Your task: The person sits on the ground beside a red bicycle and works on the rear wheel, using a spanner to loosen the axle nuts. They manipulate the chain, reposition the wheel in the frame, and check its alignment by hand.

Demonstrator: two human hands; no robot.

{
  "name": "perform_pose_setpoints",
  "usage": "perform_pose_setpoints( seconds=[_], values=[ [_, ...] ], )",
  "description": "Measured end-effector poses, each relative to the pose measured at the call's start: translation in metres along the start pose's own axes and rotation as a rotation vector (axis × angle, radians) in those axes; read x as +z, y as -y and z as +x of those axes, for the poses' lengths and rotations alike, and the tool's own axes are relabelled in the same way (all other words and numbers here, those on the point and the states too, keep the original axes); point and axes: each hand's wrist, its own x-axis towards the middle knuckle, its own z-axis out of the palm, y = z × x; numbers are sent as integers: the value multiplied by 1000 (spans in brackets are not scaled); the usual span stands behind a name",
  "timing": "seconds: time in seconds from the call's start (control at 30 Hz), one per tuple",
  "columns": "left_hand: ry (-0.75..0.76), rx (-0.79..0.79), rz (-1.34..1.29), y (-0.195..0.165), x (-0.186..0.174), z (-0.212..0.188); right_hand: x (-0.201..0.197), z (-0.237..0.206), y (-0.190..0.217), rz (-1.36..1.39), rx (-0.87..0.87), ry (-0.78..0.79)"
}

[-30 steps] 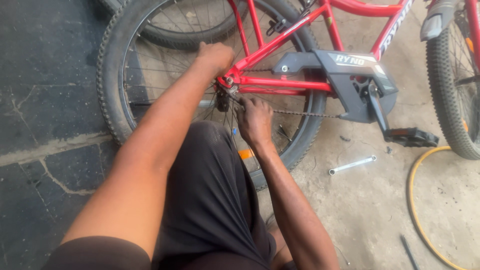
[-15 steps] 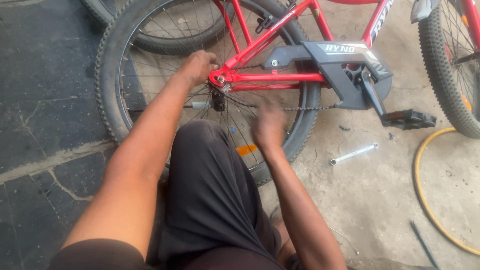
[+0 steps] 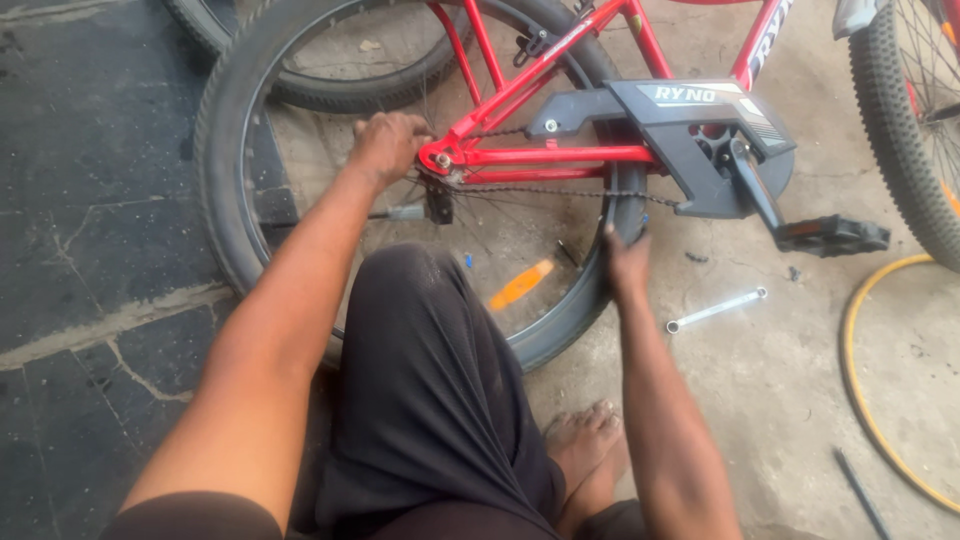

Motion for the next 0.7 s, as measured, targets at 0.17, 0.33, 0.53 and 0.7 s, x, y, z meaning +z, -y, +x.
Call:
perform_pose_setpoints(
  seconds=[0.17,0.33,0.53,0.7],
  values=[
    [-13,17,-31,2,13,-11,0,-4,-3,-63,-32,-121],
    [-19,127,-7,3,26,-20,16,-109,-50,-40,-83,-218],
    [-2,127,-99,12,22,-33,4,-54,-44,-75,-233,-156],
    [22,68,-133,6,21,-32,-20,24,4,-164,-171,-84]
  ],
)
